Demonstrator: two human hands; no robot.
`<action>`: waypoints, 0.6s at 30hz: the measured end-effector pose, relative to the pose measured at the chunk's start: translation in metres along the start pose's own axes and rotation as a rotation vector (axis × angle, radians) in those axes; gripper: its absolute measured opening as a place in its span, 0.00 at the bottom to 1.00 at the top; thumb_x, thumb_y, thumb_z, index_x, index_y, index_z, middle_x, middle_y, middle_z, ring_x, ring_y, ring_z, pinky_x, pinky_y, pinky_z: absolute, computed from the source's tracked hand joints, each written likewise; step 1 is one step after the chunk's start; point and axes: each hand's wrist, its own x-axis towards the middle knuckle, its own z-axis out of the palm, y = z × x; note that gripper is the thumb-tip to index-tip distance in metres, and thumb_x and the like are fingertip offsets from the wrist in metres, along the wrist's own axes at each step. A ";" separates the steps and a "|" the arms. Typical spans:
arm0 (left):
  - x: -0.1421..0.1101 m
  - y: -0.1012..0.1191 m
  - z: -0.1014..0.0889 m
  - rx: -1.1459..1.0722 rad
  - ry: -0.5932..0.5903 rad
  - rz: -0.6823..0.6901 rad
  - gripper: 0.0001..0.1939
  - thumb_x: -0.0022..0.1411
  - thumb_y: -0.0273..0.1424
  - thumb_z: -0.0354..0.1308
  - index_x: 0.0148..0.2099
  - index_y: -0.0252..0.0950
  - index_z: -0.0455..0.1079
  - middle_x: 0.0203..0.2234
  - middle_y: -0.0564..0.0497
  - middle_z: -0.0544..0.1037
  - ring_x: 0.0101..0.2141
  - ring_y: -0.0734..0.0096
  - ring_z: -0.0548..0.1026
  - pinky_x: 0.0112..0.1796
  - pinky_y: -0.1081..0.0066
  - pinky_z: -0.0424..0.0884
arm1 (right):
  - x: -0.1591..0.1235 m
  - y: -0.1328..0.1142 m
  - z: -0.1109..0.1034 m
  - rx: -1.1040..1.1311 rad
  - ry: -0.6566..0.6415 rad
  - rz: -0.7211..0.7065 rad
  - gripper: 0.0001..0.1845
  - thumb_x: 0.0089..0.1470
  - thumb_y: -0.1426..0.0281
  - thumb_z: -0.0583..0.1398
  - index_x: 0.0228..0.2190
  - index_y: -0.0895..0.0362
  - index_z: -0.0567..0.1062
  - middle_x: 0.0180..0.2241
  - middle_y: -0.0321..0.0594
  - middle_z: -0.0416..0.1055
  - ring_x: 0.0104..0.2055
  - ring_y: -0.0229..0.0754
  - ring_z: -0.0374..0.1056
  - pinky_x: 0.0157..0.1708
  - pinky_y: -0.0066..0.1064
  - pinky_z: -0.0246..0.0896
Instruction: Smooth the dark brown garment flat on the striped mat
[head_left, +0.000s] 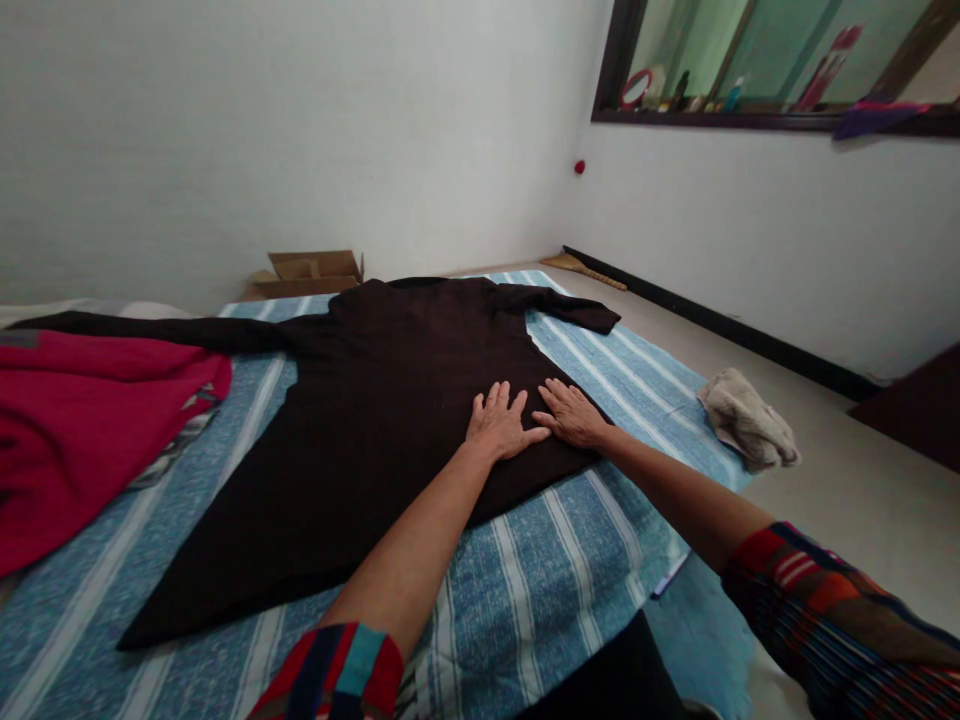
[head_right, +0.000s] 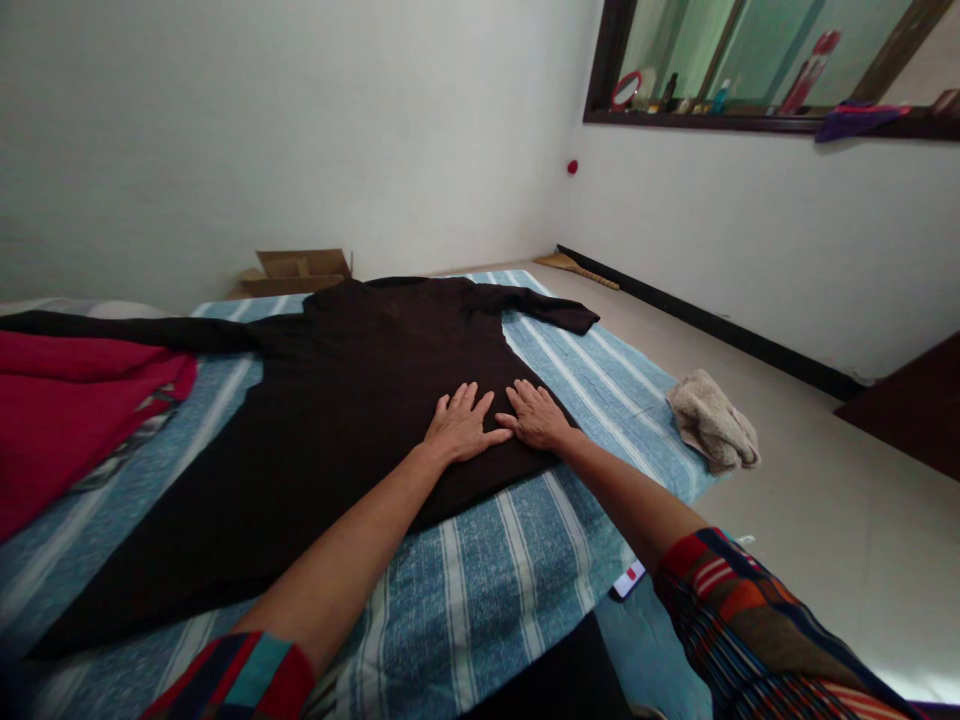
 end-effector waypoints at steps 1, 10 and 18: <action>0.000 0.000 0.000 -0.002 0.002 0.001 0.47 0.54 0.63 0.38 0.67 0.37 0.47 0.66 0.41 0.44 0.64 0.52 0.40 0.59 0.50 0.40 | -0.001 0.001 0.000 0.002 -0.002 0.000 0.39 0.60 0.49 0.41 0.62 0.63 0.52 0.65 0.50 0.42 0.67 0.48 0.35 0.62 0.42 0.32; -0.004 -0.001 0.002 -0.007 0.015 0.004 0.48 0.54 0.64 0.37 0.67 0.37 0.48 0.66 0.40 0.44 0.64 0.53 0.39 0.59 0.50 0.40 | -0.008 0.013 -0.002 0.013 0.000 0.011 0.40 0.59 0.48 0.41 0.62 0.63 0.52 0.65 0.50 0.41 0.67 0.49 0.35 0.62 0.44 0.33; -0.010 -0.002 0.004 -0.040 -0.002 -0.009 0.47 0.54 0.63 0.37 0.67 0.37 0.46 0.66 0.42 0.43 0.65 0.54 0.37 0.60 0.50 0.38 | -0.008 0.010 0.008 -0.002 0.033 -0.003 0.40 0.59 0.48 0.41 0.61 0.64 0.54 0.64 0.51 0.44 0.66 0.50 0.37 0.62 0.45 0.35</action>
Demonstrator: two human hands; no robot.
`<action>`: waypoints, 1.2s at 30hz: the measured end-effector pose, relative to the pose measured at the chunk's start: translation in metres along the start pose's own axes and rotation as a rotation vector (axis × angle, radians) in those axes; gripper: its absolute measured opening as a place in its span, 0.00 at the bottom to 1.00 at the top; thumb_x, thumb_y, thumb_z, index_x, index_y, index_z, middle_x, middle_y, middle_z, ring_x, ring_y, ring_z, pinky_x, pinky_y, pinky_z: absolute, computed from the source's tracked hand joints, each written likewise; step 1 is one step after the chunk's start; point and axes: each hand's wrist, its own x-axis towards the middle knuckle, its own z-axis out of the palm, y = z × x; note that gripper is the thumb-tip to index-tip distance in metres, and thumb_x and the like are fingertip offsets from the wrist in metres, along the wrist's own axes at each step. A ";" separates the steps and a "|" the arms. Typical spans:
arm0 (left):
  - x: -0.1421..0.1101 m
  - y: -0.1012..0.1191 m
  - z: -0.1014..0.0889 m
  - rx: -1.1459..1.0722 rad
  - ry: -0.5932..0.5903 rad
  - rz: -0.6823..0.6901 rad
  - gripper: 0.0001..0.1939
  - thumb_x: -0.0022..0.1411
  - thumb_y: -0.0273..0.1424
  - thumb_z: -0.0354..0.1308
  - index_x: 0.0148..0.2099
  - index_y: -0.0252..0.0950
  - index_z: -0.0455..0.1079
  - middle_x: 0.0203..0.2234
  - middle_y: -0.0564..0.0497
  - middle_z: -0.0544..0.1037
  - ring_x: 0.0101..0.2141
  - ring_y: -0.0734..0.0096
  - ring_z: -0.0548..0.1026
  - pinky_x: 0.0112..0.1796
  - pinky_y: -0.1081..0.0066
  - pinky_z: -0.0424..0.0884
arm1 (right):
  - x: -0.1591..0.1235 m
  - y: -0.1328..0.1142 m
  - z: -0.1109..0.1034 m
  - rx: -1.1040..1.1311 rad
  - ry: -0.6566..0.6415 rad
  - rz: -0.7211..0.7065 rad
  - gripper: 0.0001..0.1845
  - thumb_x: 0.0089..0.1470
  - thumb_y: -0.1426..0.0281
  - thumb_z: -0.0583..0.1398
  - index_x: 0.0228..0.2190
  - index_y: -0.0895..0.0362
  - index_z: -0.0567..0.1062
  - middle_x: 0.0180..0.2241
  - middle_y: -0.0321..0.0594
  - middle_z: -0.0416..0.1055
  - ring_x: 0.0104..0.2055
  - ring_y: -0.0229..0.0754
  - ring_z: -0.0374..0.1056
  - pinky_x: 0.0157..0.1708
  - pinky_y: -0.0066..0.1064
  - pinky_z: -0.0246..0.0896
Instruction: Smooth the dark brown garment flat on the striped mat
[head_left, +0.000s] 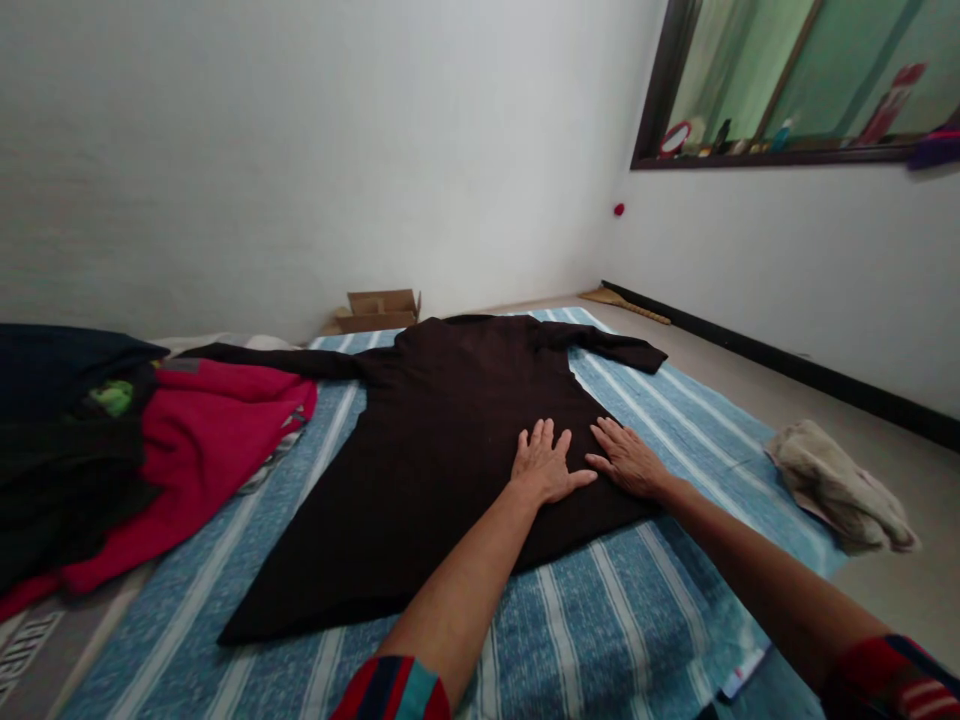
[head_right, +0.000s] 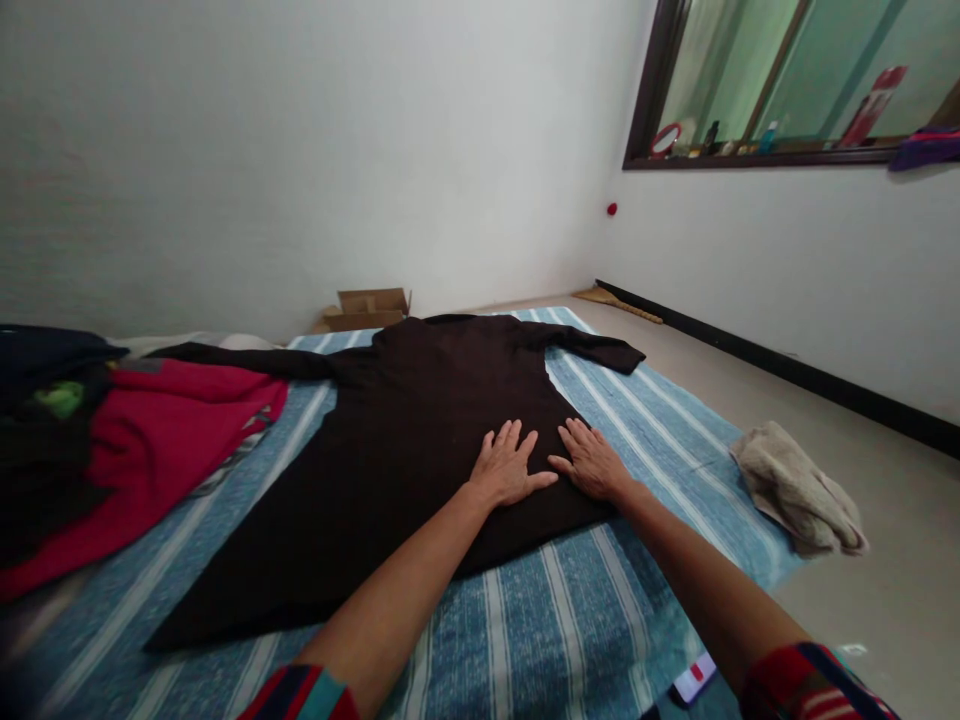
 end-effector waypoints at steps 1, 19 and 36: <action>-0.001 0.001 0.000 -0.005 -0.006 -0.001 0.47 0.54 0.62 0.37 0.67 0.37 0.46 0.66 0.42 0.42 0.65 0.54 0.36 0.60 0.50 0.37 | 0.000 0.000 0.002 -0.003 0.003 0.000 0.40 0.59 0.48 0.41 0.61 0.64 0.54 0.64 0.51 0.44 0.66 0.50 0.37 0.62 0.45 0.35; -0.052 0.008 -0.003 -0.125 -0.089 0.017 0.42 0.61 0.56 0.37 0.67 0.31 0.45 0.66 0.41 0.40 0.65 0.58 0.34 0.61 0.53 0.36 | -0.004 0.012 0.018 -0.067 0.036 -0.049 0.40 0.59 0.48 0.40 0.61 0.63 0.56 0.64 0.50 0.47 0.66 0.49 0.39 0.61 0.44 0.40; -0.151 -0.058 -0.013 0.067 0.041 -0.248 0.36 0.66 0.50 0.35 0.66 0.31 0.49 0.65 0.42 0.47 0.64 0.59 0.41 0.61 0.56 0.44 | -0.005 0.006 0.006 -0.113 0.093 -0.013 0.36 0.60 0.51 0.40 0.57 0.64 0.61 0.61 0.53 0.54 0.64 0.52 0.47 0.60 0.45 0.45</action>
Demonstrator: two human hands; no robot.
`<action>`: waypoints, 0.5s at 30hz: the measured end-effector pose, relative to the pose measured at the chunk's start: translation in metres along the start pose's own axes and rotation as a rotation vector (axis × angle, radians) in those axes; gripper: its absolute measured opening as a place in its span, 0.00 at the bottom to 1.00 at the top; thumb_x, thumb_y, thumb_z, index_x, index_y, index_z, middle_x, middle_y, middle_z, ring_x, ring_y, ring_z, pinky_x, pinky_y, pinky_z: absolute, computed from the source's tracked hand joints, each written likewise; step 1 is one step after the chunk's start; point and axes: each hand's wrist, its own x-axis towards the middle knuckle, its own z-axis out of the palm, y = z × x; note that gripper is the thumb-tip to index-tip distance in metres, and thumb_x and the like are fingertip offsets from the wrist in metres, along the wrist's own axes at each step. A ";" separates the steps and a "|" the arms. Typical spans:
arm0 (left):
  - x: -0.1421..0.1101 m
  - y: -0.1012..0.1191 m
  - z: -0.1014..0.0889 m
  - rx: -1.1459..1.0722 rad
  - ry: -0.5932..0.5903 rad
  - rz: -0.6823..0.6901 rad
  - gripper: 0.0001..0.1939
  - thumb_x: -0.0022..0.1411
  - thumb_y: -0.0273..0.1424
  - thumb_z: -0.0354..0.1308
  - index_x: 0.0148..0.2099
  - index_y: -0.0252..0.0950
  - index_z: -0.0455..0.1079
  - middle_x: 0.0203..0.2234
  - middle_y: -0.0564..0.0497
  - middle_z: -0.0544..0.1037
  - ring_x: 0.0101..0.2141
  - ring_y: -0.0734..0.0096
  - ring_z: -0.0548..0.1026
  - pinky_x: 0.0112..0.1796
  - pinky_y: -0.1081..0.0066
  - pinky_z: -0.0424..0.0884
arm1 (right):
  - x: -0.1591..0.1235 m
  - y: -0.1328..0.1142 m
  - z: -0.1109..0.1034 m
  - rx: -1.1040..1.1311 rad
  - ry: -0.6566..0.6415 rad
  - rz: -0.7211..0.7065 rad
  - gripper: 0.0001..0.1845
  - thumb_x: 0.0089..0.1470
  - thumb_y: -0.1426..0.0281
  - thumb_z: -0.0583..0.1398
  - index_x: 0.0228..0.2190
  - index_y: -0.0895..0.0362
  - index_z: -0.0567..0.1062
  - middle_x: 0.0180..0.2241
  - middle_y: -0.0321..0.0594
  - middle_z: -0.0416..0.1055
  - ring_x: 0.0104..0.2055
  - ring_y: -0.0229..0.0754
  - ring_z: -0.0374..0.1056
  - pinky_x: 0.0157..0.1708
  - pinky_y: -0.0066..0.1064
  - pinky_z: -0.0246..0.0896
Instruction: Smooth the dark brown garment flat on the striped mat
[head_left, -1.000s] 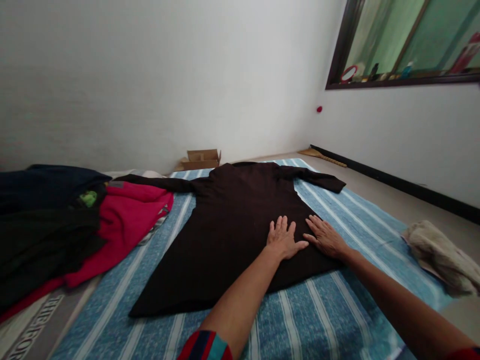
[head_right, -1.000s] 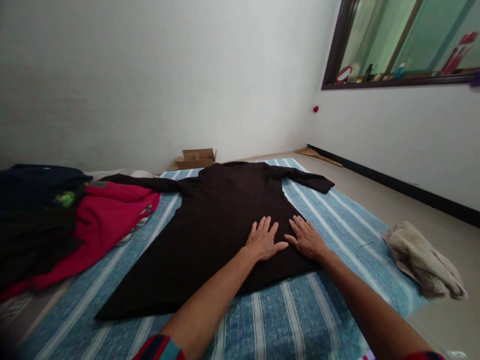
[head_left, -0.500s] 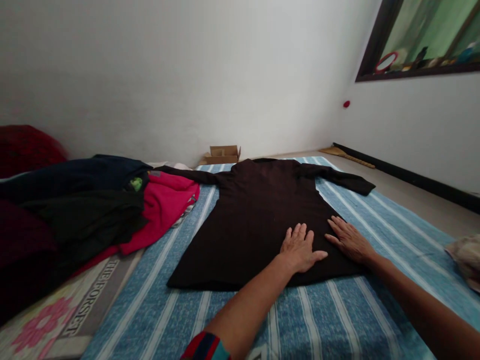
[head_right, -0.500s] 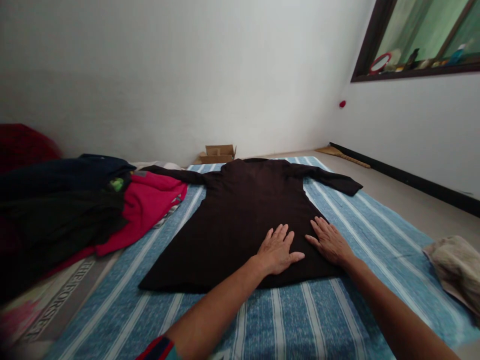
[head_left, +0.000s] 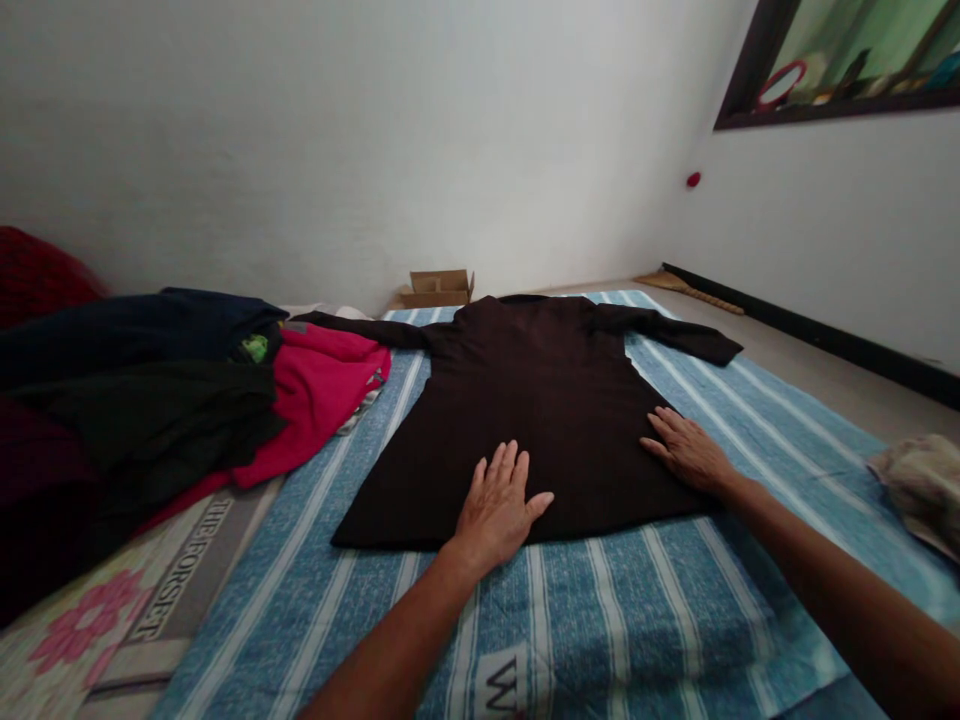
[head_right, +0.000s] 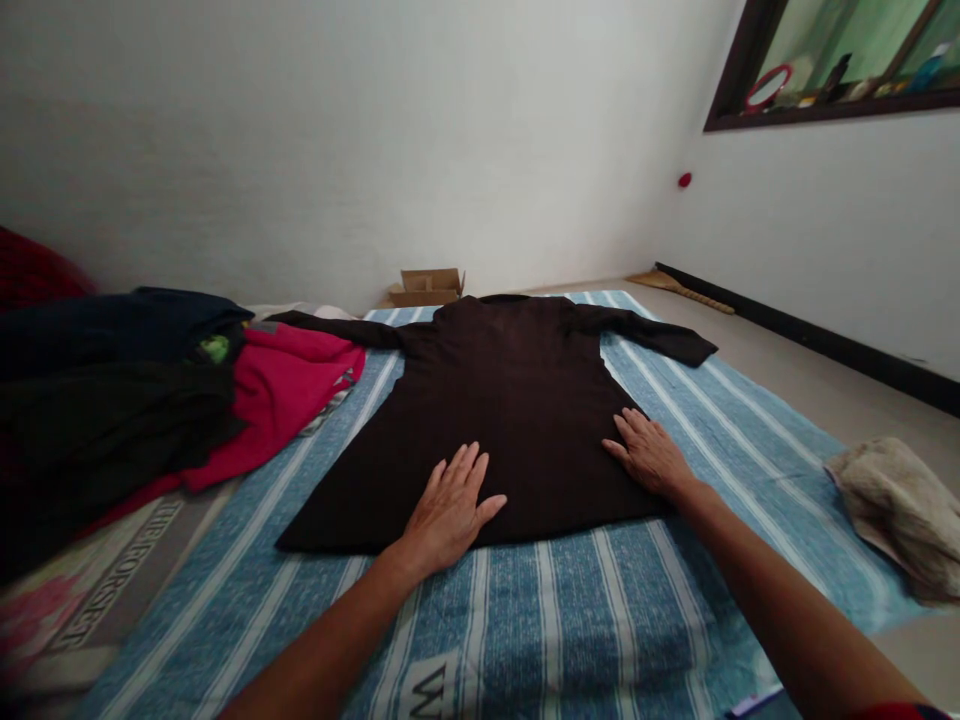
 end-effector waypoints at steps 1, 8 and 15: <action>-0.002 0.000 0.002 0.003 0.005 -0.001 0.35 0.66 0.50 0.35 0.66 0.32 0.49 0.65 0.43 0.47 0.64 0.60 0.41 0.61 0.56 0.44 | 0.000 -0.005 -0.004 -0.011 0.010 0.009 0.37 0.60 0.51 0.39 0.57 0.64 0.61 0.61 0.54 0.55 0.64 0.53 0.47 0.59 0.46 0.45; 0.000 0.003 -0.001 0.009 0.004 0.011 0.34 0.66 0.49 0.36 0.66 0.32 0.50 0.65 0.42 0.48 0.64 0.59 0.43 0.60 0.54 0.44 | -0.019 -0.083 -0.029 0.101 0.053 -0.215 0.37 0.60 0.48 0.40 0.60 0.59 0.59 0.63 0.49 0.49 0.65 0.48 0.42 0.62 0.46 0.38; -0.006 -0.002 -0.005 -0.031 -0.011 0.009 0.34 0.67 0.48 0.35 0.66 0.33 0.50 0.65 0.44 0.47 0.64 0.60 0.43 0.61 0.54 0.44 | -0.034 -0.109 -0.022 0.212 -0.090 -0.203 0.41 0.58 0.45 0.42 0.61 0.60 0.56 0.64 0.50 0.46 0.66 0.49 0.41 0.62 0.47 0.38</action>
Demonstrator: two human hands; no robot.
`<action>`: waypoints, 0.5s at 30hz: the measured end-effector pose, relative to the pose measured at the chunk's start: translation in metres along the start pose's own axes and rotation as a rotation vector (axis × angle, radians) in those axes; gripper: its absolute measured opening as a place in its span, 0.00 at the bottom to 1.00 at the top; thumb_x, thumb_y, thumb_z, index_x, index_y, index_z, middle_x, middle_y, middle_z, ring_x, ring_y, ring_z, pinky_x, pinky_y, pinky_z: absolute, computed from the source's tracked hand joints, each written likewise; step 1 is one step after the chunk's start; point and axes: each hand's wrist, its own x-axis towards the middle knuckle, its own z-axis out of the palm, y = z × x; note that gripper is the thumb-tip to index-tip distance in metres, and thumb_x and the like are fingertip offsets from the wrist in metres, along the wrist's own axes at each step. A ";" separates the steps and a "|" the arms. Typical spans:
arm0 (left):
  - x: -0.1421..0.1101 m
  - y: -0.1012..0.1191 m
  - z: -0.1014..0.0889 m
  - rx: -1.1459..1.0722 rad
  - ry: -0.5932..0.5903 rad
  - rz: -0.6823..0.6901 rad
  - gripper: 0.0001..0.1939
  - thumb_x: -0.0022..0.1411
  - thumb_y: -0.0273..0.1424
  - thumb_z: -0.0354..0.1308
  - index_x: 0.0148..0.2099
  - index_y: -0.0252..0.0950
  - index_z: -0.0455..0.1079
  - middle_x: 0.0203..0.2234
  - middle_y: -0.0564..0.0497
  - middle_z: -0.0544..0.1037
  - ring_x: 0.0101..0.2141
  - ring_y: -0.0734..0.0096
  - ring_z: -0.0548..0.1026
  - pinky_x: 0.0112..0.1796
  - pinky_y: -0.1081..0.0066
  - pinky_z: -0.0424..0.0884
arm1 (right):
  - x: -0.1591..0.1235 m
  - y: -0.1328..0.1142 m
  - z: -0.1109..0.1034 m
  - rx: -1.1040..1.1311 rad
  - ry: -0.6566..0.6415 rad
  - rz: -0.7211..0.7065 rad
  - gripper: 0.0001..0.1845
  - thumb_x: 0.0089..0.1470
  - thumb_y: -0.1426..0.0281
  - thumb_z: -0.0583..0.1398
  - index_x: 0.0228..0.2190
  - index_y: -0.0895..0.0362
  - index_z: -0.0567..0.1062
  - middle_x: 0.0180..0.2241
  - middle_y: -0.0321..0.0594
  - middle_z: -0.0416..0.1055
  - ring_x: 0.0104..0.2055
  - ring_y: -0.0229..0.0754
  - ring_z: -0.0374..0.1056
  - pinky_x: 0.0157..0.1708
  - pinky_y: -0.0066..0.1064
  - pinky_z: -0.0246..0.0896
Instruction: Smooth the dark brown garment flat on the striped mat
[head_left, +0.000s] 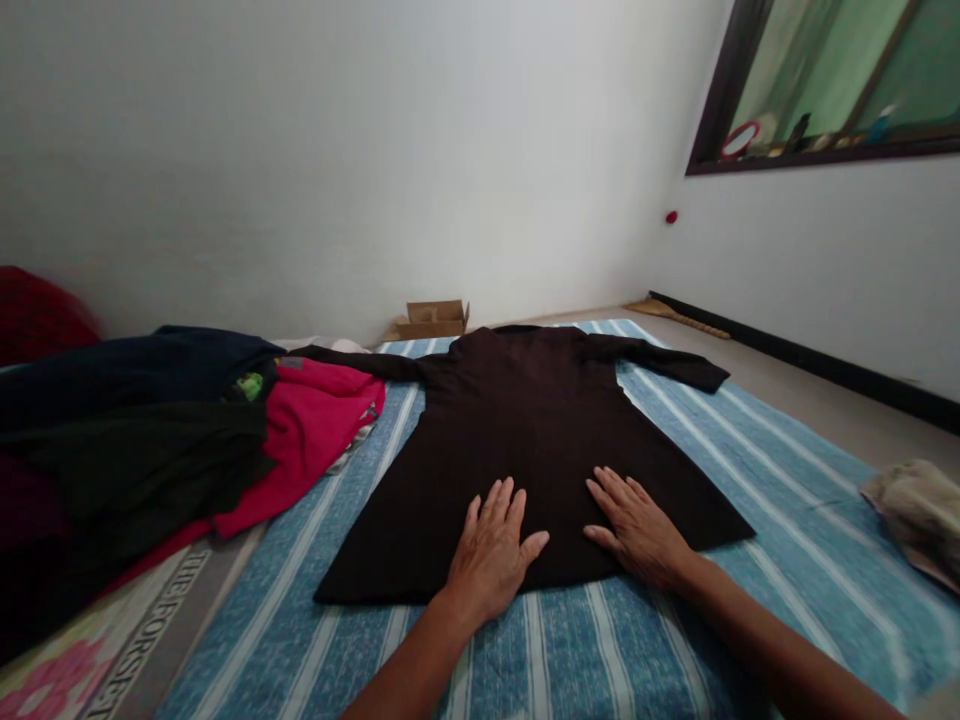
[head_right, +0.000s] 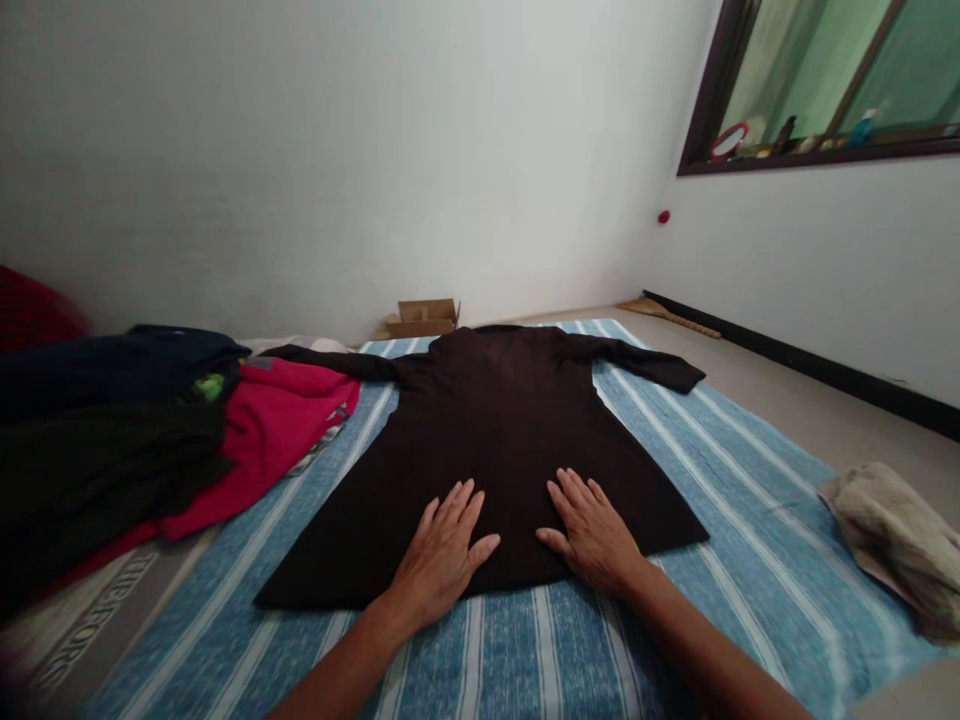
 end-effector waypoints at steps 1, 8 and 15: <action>-0.001 0.000 -0.002 -0.007 -0.014 -0.007 0.34 0.66 0.48 0.35 0.66 0.33 0.50 0.65 0.44 0.47 0.64 0.60 0.43 0.61 0.55 0.44 | 0.000 0.000 0.000 0.014 -0.002 0.003 0.41 0.58 0.45 0.42 0.61 0.60 0.56 0.64 0.50 0.46 0.66 0.49 0.40 0.62 0.47 0.37; -0.008 -0.002 -0.022 -0.075 -0.151 -0.042 0.33 0.65 0.46 0.39 0.67 0.34 0.47 0.66 0.47 0.42 0.64 0.63 0.40 0.62 0.56 0.40 | 0.003 -0.002 0.002 0.063 0.012 0.002 0.39 0.57 0.45 0.44 0.60 0.58 0.56 0.64 0.48 0.45 0.65 0.50 0.40 0.62 0.49 0.38; 0.017 -0.012 -0.058 -0.144 -0.246 -0.043 0.34 0.64 0.45 0.40 0.67 0.33 0.47 0.66 0.47 0.43 0.64 0.64 0.40 0.61 0.58 0.42 | 0.008 0.004 0.021 0.076 0.033 -0.022 0.38 0.56 0.46 0.47 0.60 0.55 0.57 0.63 0.46 0.45 0.64 0.54 0.43 0.60 0.52 0.44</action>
